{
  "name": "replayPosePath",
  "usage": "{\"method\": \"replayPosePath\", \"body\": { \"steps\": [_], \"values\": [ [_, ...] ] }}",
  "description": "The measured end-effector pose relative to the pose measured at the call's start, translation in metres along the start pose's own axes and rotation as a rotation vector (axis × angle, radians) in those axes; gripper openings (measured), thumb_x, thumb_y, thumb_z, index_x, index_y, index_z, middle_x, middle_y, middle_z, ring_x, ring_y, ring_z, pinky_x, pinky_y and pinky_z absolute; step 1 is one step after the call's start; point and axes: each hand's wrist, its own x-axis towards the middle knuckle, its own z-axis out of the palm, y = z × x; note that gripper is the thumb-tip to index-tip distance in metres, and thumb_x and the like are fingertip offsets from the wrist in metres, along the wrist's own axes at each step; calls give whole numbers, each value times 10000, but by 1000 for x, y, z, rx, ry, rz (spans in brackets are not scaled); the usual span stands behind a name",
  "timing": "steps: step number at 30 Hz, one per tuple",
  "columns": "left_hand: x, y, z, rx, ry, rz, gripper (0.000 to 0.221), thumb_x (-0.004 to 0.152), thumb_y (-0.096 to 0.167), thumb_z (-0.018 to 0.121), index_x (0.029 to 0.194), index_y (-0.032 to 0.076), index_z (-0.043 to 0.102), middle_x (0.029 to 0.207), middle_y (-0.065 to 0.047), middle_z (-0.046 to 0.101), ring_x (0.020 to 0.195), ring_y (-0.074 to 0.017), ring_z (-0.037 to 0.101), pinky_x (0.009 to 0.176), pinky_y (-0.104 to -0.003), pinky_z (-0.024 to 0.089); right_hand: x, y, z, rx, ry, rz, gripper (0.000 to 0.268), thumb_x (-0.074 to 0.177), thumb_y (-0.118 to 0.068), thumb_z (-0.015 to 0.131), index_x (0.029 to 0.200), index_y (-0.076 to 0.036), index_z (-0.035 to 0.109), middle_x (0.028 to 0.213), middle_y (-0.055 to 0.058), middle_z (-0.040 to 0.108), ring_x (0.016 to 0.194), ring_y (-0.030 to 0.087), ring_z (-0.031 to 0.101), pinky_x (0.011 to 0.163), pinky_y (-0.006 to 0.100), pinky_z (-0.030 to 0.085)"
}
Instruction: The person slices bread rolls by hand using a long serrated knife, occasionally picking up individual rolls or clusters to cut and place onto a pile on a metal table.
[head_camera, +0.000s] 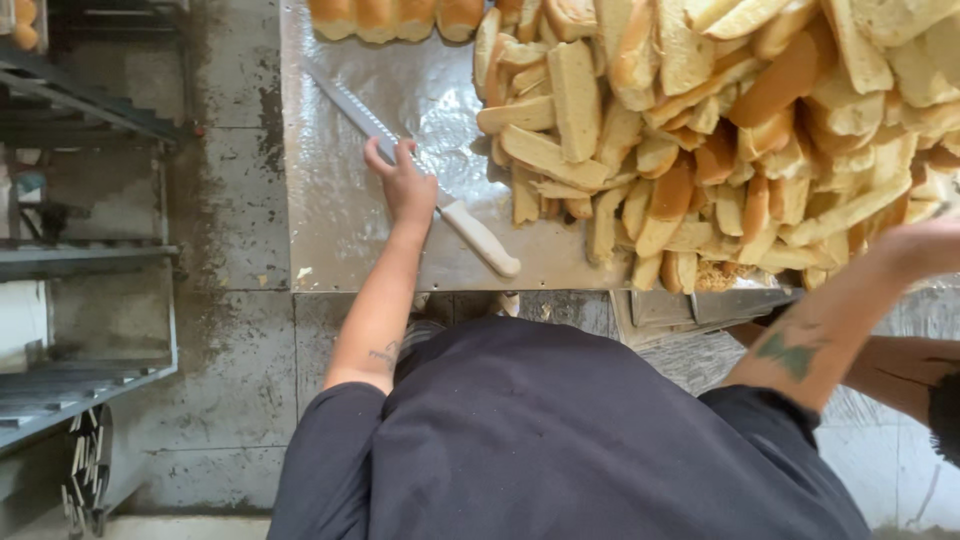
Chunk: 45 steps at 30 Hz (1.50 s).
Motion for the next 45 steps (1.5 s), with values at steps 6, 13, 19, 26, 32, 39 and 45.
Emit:
{"method": "replayPosePath", "body": {
  "steps": [6,13,19,26,32,39,45],
  "values": [
    [28,-13,1,-692,95,-400,783,764,-119,681,1443,209,468,1415,-133,385,1141,-252,594,841,-312,591,-240,-171,118,52,-1271,-580,491,887,-289,813,1321,-131,648,1215,129,742,1120,320,688,962,409,529],
    [46,-4,-28,-1196,-199,-387,541,880,-135,656,1314,163,531,1179,-49,548,1003,-167,618,781,-293,568,-372,-229,189,32,-1392,20,706,841,-195,762,1458,-39,456,1188,249,648,1101,444,627,944,470,509],
    [161,-58,-17,-1042,-395,4,198,1102,183,657,1211,42,572,1199,-70,651,1156,-180,614,1089,-346,485,-372,-223,156,27,-1237,108,518,808,-198,799,1250,-45,576,1111,214,681,1019,395,672,874,427,533],
    [314,-101,26,-33,-219,157,694,889,289,806,1485,336,455,1490,-354,283,1333,-517,351,1076,-522,355,-383,-259,72,-1,-1093,249,493,774,-132,783,1229,-60,608,1089,133,706,1005,273,715,889,365,546],
    [327,-87,29,291,-372,38,648,888,421,782,1448,449,457,1466,-280,371,1339,-496,418,1066,-516,442,-419,-263,44,-28,-983,290,532,809,-79,735,1332,-63,638,1094,93,738,962,187,712,860,330,549],
    [241,-67,-49,230,-507,-70,850,855,475,761,1577,409,318,1296,-275,442,1145,-415,574,1034,-489,492,-437,-274,67,154,-1137,652,742,888,-40,620,1570,-160,353,951,73,699,673,135,676,604,295,575],
    [189,-58,-59,307,-224,179,868,909,608,733,1518,142,327,1584,-226,187,1444,-475,313,1151,-612,366,-435,-293,124,14,-1240,491,875,858,-50,731,1599,-249,310,985,98,724,642,135,665,599,307,575]
  ]
}}
